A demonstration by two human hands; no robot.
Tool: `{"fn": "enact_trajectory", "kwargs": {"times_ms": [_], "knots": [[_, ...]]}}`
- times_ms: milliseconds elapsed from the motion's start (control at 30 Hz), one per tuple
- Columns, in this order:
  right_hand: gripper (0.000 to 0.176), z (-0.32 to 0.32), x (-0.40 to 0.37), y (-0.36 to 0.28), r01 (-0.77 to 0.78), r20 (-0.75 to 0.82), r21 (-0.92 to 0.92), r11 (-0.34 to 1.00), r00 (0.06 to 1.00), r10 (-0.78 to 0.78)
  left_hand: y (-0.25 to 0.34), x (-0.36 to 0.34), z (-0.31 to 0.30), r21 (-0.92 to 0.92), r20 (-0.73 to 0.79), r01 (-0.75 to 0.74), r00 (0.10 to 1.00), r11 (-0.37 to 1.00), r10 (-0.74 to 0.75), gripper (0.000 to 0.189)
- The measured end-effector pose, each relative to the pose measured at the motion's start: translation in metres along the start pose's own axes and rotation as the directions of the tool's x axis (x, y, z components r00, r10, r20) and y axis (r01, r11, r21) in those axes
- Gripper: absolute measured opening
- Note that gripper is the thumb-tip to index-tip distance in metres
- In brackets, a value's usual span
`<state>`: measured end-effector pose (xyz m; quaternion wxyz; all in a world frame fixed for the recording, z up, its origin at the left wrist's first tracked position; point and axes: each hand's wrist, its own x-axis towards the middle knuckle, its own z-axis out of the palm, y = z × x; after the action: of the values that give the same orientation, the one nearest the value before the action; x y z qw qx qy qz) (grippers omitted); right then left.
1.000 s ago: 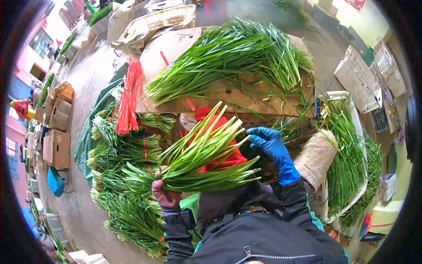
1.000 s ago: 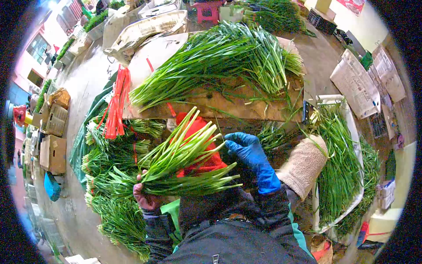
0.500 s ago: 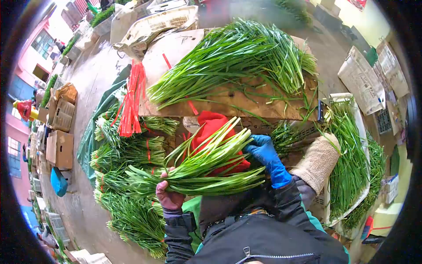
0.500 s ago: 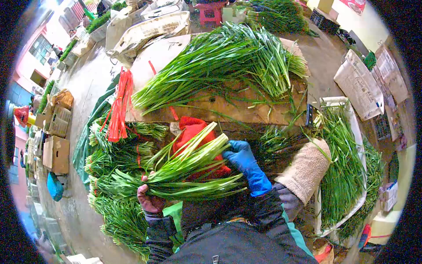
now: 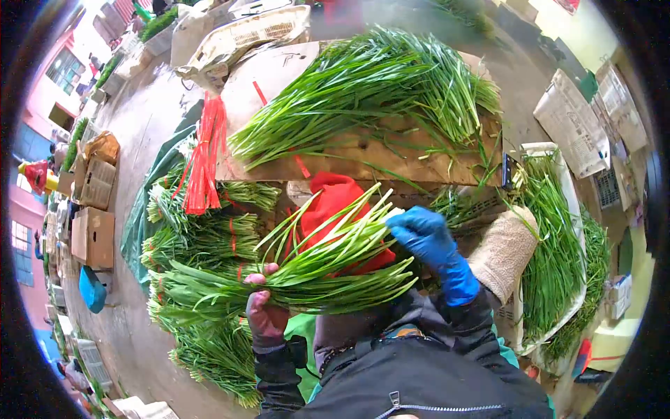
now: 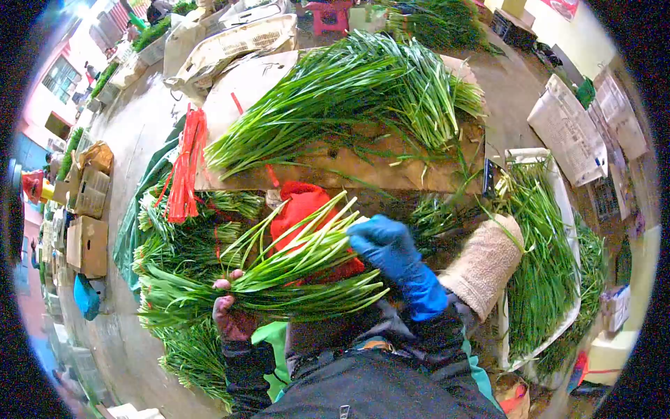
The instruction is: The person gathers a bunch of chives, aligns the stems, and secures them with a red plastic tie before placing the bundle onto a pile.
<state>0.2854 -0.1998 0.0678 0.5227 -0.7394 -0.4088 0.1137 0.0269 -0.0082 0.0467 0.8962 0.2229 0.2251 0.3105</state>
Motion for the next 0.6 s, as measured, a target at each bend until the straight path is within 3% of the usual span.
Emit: {"fn": "enact_trajectory", "kwargs": {"times_ms": [100, 133, 200, 233, 367, 467, 500, 600], "knots": [[0.010, 0.028, -0.003, 0.009, 0.085, 0.063, -0.148, 0.985, 0.995, -0.076, -0.005, -0.006, -0.003, 0.031, -0.012, -0.087, 0.996, 0.996, 0.087, 0.033], [0.010, 0.031, -0.003, 0.008, 0.085, 0.065, -0.144, 0.986, 0.995, -0.076, -0.006, -0.009, -0.003, 0.034, -0.016, -0.089, 0.996, 0.995, 0.089, 0.033], [0.011, 0.031, -0.002, 0.004, 0.067, 0.134, -0.312, 0.948, 0.991, -0.026, -0.007, -0.015, 0.003, 0.096, 0.018, -0.100, 0.995, 0.990, 0.098, 0.036], [0.014, 0.033, -0.004, 0.006, 0.088, 0.071, -0.308, 0.947, 0.995, -0.069, -0.007, -0.015, 0.004, 0.149, 0.057, -0.111, 0.993, 0.983, 0.104, 0.039], [0.016, 0.041, -0.006, 0.008, 0.129, 0.101, -0.398, 0.908, 0.990, -0.097, -0.012, -0.020, 0.009, 0.215, 0.053, -0.166, 0.986, 0.962, 0.158, 0.041], [0.015, 0.043, -0.006, 0.009, 0.124, 0.103, -0.394, 0.911, 0.991, -0.091, -0.013, -0.021, 0.011, 0.285, 0.106, -0.211, 0.977, 0.935, 0.188, 0.041], [0.015, 0.047, -0.005, 0.011, 0.130, 0.045, -0.315, 0.940, 0.992, -0.122, -0.013, -0.021, 0.010, 0.285, 0.108, -0.211, 0.976, 0.935, 0.187, 0.041], [0.015, 0.047, -0.007, 0.010, 0.190, 0.085, -0.291, 0.938, 0.981, -0.172, -0.014, -0.020, 0.004, 0.265, 0.065, -0.191, 0.982, 0.945, 0.180, 0.041]]}}
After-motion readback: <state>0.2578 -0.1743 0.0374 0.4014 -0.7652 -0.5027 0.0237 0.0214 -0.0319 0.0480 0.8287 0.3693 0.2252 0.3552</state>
